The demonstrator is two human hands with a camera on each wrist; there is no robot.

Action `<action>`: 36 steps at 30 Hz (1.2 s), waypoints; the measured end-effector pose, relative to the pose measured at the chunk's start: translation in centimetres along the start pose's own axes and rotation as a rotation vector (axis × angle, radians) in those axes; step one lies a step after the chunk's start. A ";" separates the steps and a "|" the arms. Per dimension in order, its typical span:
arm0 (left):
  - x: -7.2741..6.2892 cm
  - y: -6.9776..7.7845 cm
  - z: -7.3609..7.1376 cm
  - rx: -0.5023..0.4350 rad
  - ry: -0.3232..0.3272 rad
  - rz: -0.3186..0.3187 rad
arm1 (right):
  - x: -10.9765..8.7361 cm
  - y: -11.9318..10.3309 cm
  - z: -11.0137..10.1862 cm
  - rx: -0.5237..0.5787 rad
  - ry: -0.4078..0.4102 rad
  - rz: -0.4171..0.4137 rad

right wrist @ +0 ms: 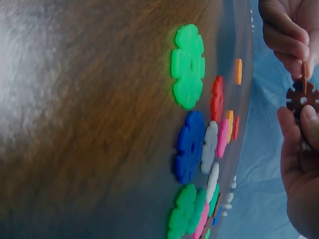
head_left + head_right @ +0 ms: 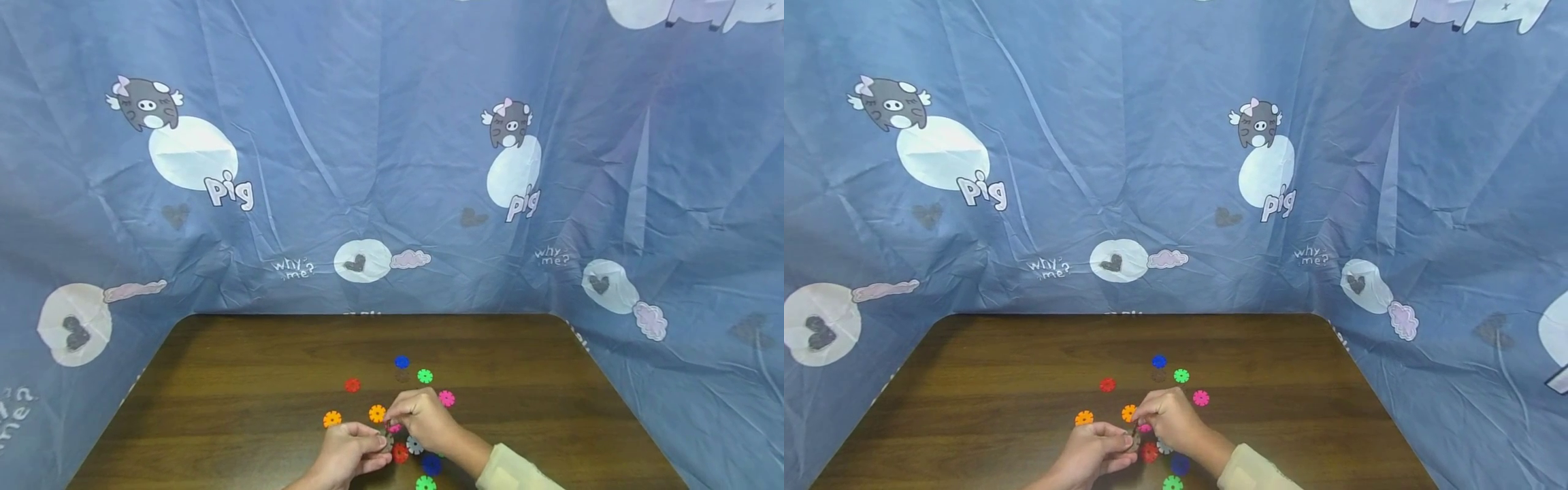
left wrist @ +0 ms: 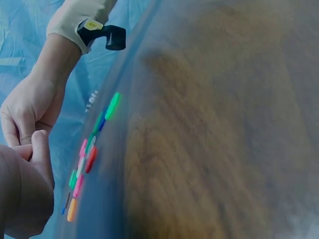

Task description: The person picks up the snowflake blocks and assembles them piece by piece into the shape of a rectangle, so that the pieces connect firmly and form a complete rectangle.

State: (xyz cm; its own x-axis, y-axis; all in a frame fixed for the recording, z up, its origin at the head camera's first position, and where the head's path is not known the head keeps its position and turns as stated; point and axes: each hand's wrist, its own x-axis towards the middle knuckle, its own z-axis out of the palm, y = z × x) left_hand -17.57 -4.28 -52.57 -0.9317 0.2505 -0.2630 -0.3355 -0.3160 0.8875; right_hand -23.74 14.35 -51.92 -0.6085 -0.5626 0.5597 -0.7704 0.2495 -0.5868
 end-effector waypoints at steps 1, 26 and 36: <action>0.0 0.0 0.0 -0.001 0.001 0.001 | 0.0 0.0 0.0 -0.003 -0.002 -0.021; 0.5 1.3 0.1 0.209 -0.058 -0.036 | 0.3 0.5 -1.1 -0.007 -0.131 -0.131; 0.4 1.0 -0.3 0.203 -0.064 -0.031 | 0.3 -0.2 -1.2 -0.051 -0.223 0.101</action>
State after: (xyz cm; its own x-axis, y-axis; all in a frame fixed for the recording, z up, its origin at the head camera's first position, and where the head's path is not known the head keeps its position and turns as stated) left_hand -18.33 -4.71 -51.93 -0.9084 0.3168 -0.2727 -0.3230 -0.1176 0.9391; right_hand -23.98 15.05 -50.96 -0.6301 -0.6915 0.3532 -0.7198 0.3497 -0.5996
